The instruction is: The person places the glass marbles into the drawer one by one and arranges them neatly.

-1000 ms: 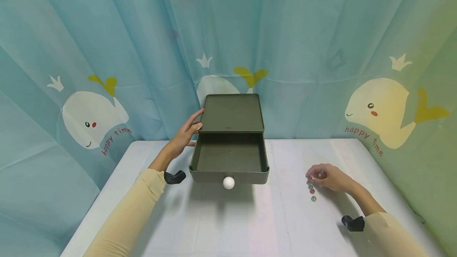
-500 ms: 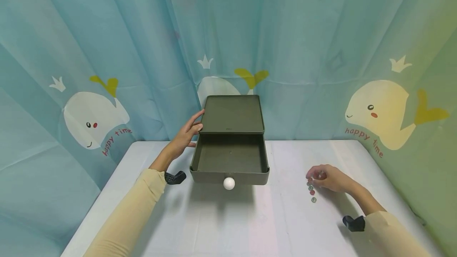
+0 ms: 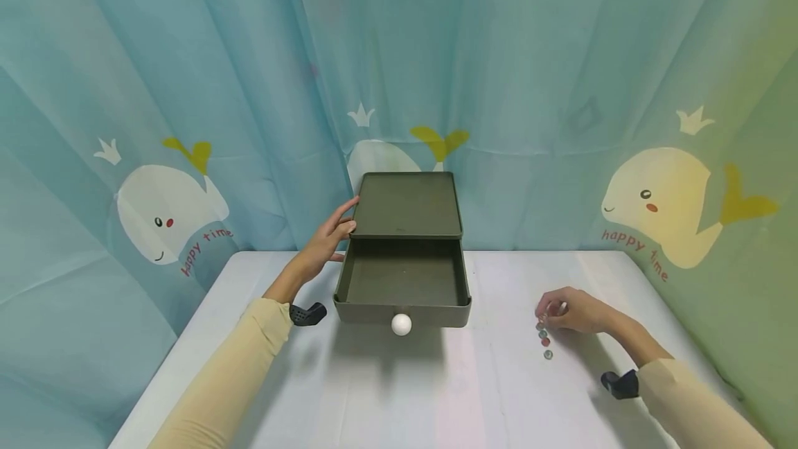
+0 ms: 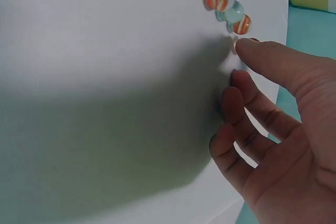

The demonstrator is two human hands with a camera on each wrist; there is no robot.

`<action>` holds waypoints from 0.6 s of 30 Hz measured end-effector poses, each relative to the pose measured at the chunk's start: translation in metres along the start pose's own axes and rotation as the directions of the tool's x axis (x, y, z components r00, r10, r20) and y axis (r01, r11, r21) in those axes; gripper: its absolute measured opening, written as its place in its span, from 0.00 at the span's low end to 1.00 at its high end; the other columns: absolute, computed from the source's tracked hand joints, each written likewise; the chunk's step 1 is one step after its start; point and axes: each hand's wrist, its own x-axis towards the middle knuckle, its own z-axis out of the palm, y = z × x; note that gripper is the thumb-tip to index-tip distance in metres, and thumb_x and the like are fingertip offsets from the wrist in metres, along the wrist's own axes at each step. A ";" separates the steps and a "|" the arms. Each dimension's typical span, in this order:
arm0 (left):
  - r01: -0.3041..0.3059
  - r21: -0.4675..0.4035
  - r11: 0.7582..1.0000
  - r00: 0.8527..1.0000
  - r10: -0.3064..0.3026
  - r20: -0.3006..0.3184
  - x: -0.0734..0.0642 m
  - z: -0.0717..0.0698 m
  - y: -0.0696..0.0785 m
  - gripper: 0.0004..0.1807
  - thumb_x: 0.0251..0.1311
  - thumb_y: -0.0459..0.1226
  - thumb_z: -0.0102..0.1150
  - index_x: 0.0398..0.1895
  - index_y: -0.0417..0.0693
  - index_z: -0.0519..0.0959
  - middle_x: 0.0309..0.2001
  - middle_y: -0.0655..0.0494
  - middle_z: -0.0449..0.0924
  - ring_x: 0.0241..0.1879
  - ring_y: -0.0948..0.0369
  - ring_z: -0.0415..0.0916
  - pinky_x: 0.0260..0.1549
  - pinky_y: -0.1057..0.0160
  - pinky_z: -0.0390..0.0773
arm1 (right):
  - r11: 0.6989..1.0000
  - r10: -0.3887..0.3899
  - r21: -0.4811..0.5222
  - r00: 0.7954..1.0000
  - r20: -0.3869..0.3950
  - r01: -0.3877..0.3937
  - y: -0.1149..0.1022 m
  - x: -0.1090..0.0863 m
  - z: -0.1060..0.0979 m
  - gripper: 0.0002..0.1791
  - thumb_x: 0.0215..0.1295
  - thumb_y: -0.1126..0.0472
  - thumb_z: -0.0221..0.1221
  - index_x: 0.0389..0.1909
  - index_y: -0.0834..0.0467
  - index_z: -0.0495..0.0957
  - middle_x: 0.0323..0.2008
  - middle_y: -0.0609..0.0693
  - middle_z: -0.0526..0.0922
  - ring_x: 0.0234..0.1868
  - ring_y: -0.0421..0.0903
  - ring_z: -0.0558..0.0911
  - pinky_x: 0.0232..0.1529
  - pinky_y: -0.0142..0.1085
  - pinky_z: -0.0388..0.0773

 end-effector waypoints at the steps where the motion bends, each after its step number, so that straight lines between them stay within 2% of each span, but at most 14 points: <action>1: 0.000 0.000 1.000 1.000 0.000 -0.001 0.000 0.000 0.000 0.33 0.76 0.55 0.49 0.80 0.81 0.54 0.79 0.49 0.53 0.74 0.45 0.60 0.54 0.33 0.76 | 1.000 0.013 -0.003 1.000 0.008 -0.013 -0.002 0.000 -0.001 0.04 0.66 0.65 0.67 0.40 0.55 0.83 0.33 0.43 0.80 0.35 0.33 0.74 0.34 0.31 0.75; 6: 0.002 0.000 1.000 1.000 -0.002 -0.001 0.001 0.000 0.000 0.33 0.76 0.55 0.48 0.81 0.80 0.54 0.79 0.49 0.52 0.74 0.45 0.60 0.54 0.33 0.76 | 0.999 0.030 -0.025 0.999 0.017 -0.030 -0.012 0.001 -0.010 0.05 0.65 0.67 0.66 0.38 0.55 0.82 0.34 0.44 0.80 0.35 0.35 0.76 0.34 0.32 0.77; 12: 0.004 0.006 1.000 1.000 -0.004 -0.007 0.001 -0.001 -0.001 0.33 0.76 0.54 0.48 0.81 0.80 0.54 0.79 0.49 0.52 0.74 0.45 0.61 0.54 0.33 0.76 | 0.999 0.011 -0.051 1.000 -0.008 -0.012 -0.023 0.004 -0.021 0.05 0.66 0.67 0.66 0.39 0.55 0.81 0.34 0.44 0.81 0.30 0.37 0.78 0.29 0.32 0.76; 15: 0.005 0.012 1.000 1.000 -0.005 -0.006 0.001 -0.001 -0.001 0.33 0.76 0.54 0.48 0.81 0.79 0.54 0.79 0.48 0.53 0.74 0.44 0.61 0.54 0.33 0.77 | 0.995 -0.042 -0.088 0.998 -0.049 0.038 -0.031 0.003 -0.026 0.06 0.67 0.66 0.66 0.39 0.51 0.81 0.33 0.41 0.81 0.30 0.37 0.79 0.29 0.32 0.76; 18: 0.003 0.016 1.000 1.000 -0.003 0.002 0.000 -0.001 0.001 0.33 0.76 0.54 0.48 0.81 0.78 0.53 0.80 0.47 0.52 0.74 0.43 0.61 0.54 0.34 0.77 | 0.984 -0.125 -0.138 0.987 -0.105 0.110 -0.040 0.002 -0.031 0.10 0.66 0.66 0.67 0.39 0.46 0.80 0.33 0.39 0.81 0.30 0.37 0.81 0.30 0.33 0.77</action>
